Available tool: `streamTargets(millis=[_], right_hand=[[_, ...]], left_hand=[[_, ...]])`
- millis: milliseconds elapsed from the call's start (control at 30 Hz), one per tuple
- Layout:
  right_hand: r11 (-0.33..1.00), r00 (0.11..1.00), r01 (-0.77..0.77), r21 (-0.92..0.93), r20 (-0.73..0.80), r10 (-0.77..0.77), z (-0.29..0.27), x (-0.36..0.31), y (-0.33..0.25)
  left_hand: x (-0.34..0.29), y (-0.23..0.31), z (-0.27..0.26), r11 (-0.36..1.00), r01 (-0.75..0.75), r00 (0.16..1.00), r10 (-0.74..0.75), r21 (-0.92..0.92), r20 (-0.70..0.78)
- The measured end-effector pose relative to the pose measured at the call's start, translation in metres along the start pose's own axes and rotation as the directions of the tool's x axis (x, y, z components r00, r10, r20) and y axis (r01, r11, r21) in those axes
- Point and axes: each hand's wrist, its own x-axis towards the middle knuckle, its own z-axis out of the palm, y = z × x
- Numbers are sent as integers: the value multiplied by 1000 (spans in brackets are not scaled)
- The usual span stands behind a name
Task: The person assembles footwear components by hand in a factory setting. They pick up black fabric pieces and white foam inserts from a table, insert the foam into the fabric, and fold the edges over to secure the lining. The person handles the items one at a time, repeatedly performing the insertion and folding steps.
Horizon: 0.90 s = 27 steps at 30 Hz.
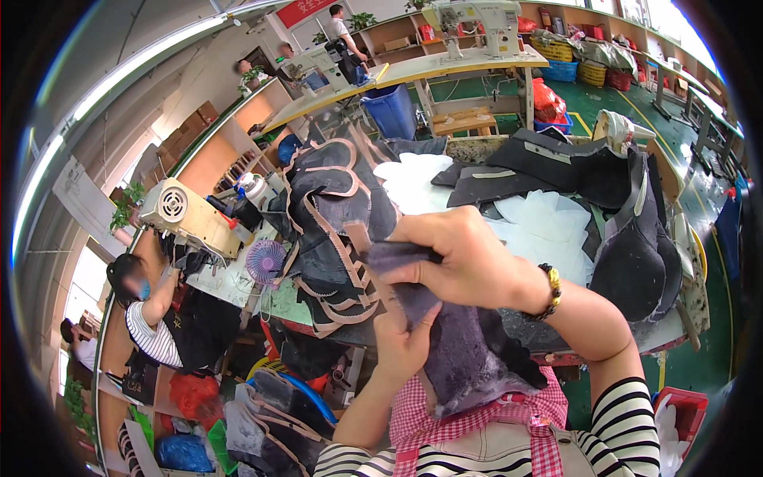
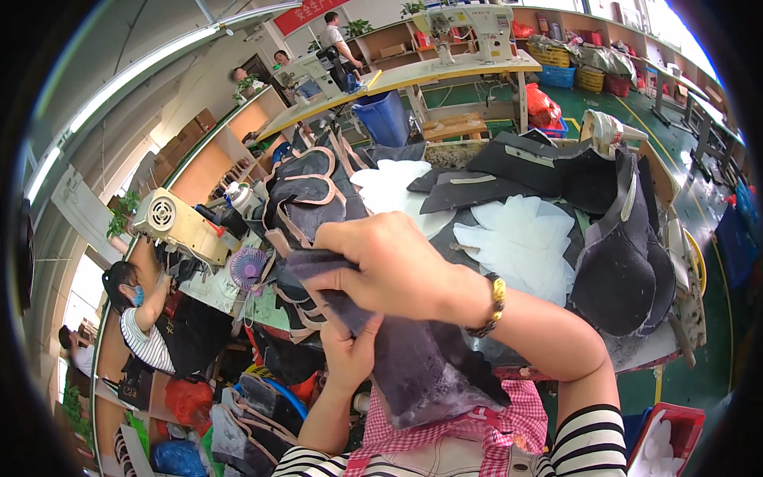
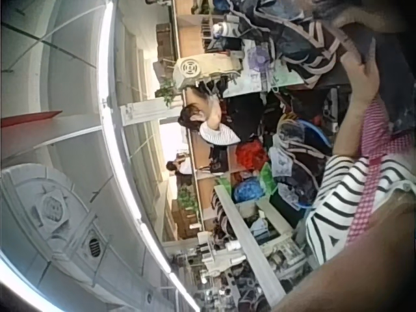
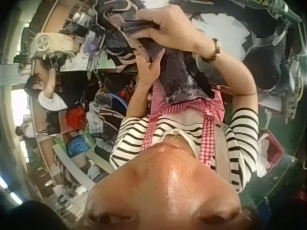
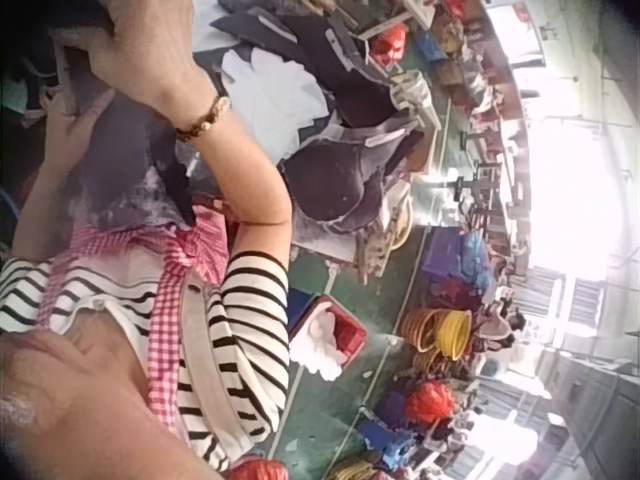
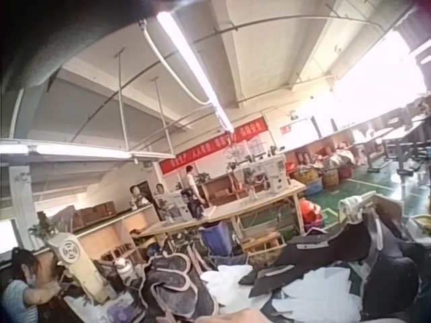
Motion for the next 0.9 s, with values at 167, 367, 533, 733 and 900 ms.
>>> streamTargets(millis=[167, 367, 533, 733, 900], right_hand=[[993, 995, -98, 59, 19, 97, -6, 8, -9], [973, 995, -96, -210, 12, 101, -8, -24, 14], [906, 911, -406, 120, -31, 412, -7, -1, 24], [794, 816, -571, 209, 251, 521, 34, -81, 57], [631, 761, -648, 425, 353, 544, 66, -113, 62]], left_hand=[[-7, -8, 6, 999, -21, 997, 18, -30, -76], [-6, -15, 9, 969, 165, 985, -173, -183, -27], [3, -15, 4, 972, 130, 986, -148, -195, -82], [9, -26, -16, 979, 86, 954, -135, -184, -268], [-18, -38, -31, 927, 219, 928, -294, -305, -229]])
